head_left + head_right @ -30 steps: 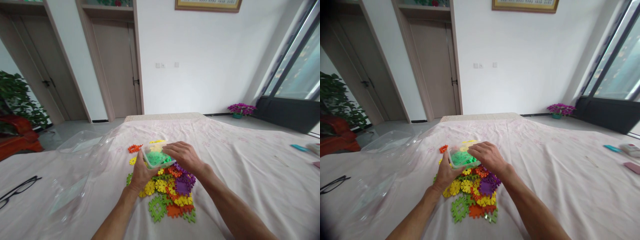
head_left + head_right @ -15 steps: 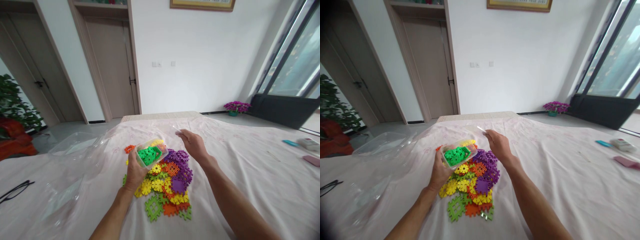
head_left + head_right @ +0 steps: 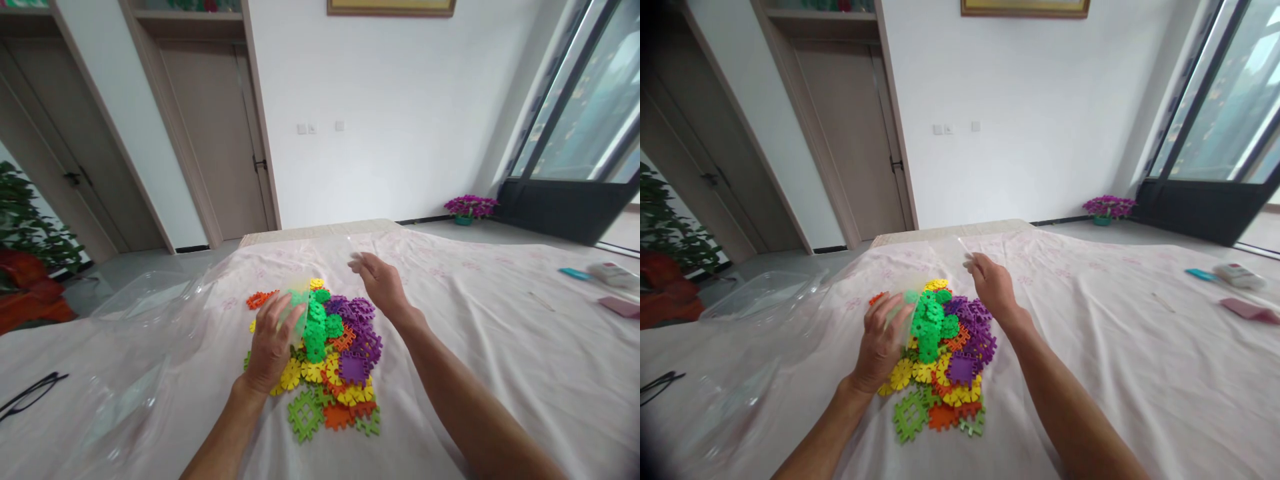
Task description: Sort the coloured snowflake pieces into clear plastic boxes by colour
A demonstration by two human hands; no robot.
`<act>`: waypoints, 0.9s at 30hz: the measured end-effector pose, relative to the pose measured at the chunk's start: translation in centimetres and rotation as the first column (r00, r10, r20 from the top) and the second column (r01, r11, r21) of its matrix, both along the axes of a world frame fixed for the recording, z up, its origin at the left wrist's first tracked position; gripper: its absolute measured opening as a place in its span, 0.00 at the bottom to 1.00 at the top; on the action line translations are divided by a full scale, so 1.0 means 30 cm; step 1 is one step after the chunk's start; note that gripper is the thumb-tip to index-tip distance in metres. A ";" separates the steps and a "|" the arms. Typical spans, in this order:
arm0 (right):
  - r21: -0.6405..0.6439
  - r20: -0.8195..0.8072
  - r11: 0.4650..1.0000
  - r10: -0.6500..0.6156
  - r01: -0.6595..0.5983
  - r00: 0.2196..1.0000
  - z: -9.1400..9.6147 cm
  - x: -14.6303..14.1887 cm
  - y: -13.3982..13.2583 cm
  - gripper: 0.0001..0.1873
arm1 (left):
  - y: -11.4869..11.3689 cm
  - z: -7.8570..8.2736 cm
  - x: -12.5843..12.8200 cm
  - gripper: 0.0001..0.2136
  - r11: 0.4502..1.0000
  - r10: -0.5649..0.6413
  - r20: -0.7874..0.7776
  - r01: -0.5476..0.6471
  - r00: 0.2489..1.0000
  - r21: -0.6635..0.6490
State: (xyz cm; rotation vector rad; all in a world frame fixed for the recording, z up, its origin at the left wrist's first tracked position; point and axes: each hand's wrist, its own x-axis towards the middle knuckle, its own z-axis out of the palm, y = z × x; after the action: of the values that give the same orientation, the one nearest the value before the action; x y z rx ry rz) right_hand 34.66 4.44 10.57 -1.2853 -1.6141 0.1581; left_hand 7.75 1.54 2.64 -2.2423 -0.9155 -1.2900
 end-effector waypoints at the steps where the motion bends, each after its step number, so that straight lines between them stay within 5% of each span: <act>1: -0.015 -0.094 1.000 0.015 -0.016 0.995 0.004 0.001 0.000 0.17 | 0.000 0.006 -0.005 0.29 1.000 0.000 0.025 -0.001 1.000 0.029; 7: -0.153 -0.524 0.948 0.160 -0.278 0.836 0.050 -0.009 -0.034 0.32 | 0.012 0.037 -0.029 0.28 0.998 0.068 0.292 -0.067 0.954 -0.015; 14: -0.367 -0.641 0.691 0.298 -0.622 0.708 0.058 -0.043 -0.073 0.27 | -0.026 0.022 -0.014 0.36 0.944 0.037 0.540 0.147 0.841 -0.294; 17: -0.411 -0.606 0.645 0.335 -0.644 0.722 0.054 -0.045 -0.070 0.23 | -0.050 0.033 -0.043 0.34 0.975 0.049 0.435 0.053 0.899 -0.218; 20: -0.397 -0.575 0.689 0.328 -0.606 0.750 0.055 -0.036 -0.063 0.22 | -0.059 0.061 -0.084 0.29 0.999 0.013 0.161 -0.006 0.987 -0.041; 23: -0.411 -0.536 0.720 0.305 -0.559 0.787 0.060 -0.026 -0.062 0.20 | -0.051 0.094 -0.112 0.28 0.999 -0.035 -0.057 0.037 0.998 0.029; 27: -0.433 -0.540 0.701 0.301 -0.566 0.786 0.064 -0.024 -0.069 0.19 | -0.032 0.126 -0.121 0.29 0.997 -0.031 -0.104 0.039 0.994 0.073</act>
State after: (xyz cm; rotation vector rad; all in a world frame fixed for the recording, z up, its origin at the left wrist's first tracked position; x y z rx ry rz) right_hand 33.94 2.37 12.49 -1.1370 -1.4928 1.2537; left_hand 4.12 0.59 6.41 -2.2530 -0.7812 -1.1918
